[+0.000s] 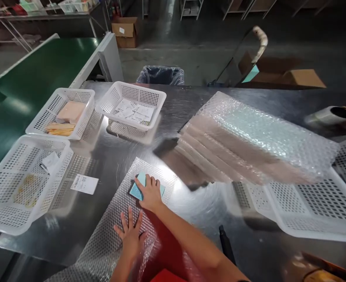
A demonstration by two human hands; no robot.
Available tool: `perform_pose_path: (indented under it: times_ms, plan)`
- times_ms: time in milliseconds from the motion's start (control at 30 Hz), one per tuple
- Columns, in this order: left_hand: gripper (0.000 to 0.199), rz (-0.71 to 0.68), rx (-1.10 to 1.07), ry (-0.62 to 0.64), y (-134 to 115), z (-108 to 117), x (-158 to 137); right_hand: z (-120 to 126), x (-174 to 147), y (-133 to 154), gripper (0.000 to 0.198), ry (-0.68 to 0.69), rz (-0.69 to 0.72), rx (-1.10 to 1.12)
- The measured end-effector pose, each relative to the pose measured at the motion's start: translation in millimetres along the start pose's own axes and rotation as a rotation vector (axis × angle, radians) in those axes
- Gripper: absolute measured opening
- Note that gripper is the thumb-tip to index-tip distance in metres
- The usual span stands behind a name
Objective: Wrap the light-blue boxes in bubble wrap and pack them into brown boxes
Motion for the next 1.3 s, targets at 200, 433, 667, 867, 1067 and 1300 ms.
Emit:
perform_pose_path:
  times_ms: [200, 433, 667, 867, 1067, 1300]
  plan:
    - [0.062, -0.021, 0.007, 0.010, -4, 9, 0, -1, 1, 2, 0.102, 0.010, -0.020, 0.005]
    - [0.063, -0.012, 0.052, 0.021, -7, 12, 1, 4, 1, 3, 0.100, -0.002, -0.004, 0.001]
    - [0.063, -0.010, 0.016, 0.024, -7, 15, 0, -1, 0, 6, 0.102, 0.007, 0.005, -0.014]
    - [0.062, 0.022, -0.043, -0.078, -13, 34, -1, 27, 18, -21, 0.082, -0.044, -0.068, 0.187]
    - [0.061, -0.316, 0.108, -0.321, -42, 84, 42, 49, 67, -86, 0.043, -0.029, -0.311, 0.200]
    - [0.057, -0.607, 0.360, -0.242, -50, 98, 85, 49, 83, -85, 0.010, 0.101, -0.169, 0.221]
Point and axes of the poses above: each hand's wrist, its own x-axis towards the middle knuckle, its own z-axis out of the back of the hand, y = z × x, the point moved 5 cm from there along x, towards the middle knuckle, and after that the axes turned 10 degrees about -z, right-handed, at the moved point
